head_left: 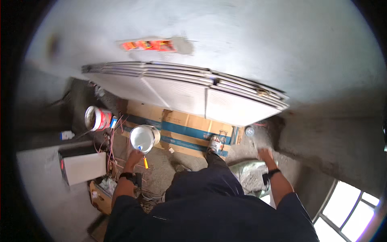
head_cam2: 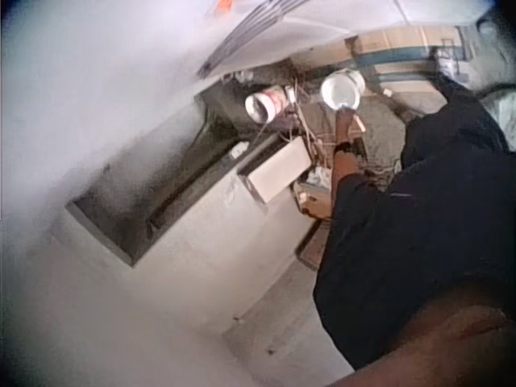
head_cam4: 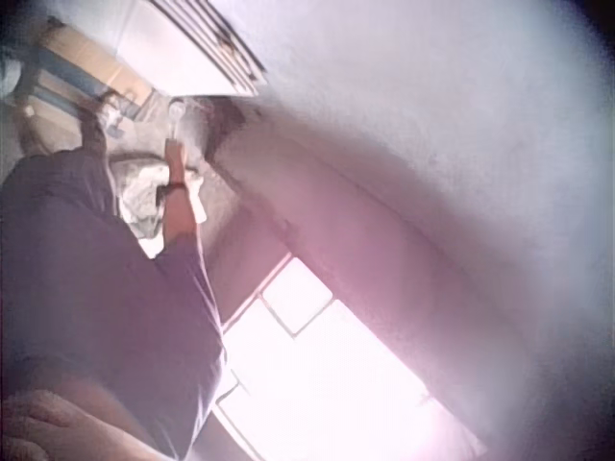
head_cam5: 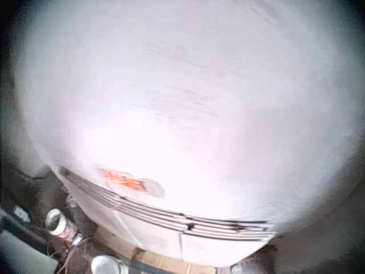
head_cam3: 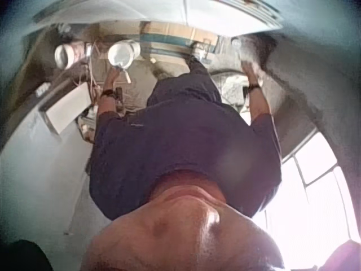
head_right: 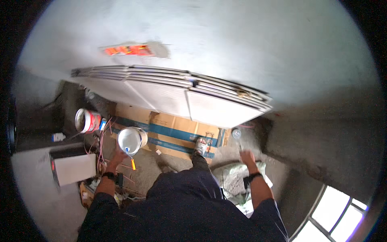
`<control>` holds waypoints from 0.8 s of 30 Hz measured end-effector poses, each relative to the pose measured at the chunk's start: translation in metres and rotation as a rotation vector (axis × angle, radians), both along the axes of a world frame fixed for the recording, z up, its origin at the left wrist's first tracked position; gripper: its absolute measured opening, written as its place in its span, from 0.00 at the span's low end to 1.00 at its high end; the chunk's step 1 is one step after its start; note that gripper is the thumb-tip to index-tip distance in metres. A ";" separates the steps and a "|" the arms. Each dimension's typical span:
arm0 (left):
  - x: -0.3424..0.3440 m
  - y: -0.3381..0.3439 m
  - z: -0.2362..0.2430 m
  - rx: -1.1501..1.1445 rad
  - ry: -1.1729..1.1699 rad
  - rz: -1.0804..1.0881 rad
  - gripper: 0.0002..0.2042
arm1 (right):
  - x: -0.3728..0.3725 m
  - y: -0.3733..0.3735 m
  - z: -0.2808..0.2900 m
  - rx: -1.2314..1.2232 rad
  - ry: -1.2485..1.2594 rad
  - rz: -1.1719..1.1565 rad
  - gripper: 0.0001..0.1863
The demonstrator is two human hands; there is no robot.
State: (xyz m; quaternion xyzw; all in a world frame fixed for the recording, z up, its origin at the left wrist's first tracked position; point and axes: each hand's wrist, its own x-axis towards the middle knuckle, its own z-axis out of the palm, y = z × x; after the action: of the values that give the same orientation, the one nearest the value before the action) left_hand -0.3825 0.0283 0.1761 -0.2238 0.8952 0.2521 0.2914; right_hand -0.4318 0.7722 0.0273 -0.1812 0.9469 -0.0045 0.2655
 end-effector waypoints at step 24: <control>0.606 -0.081 -0.049 0.437 -0.162 0.952 0.16 | 0.117 -0.500 0.079 -0.186 -0.074 0.988 0.12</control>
State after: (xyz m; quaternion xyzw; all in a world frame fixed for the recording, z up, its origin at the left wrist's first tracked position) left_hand 0.2239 -0.0531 0.1272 -0.5582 0.5958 0.5191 0.2530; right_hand -0.3150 0.2722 0.1064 -0.6303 0.7337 0.0310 0.2518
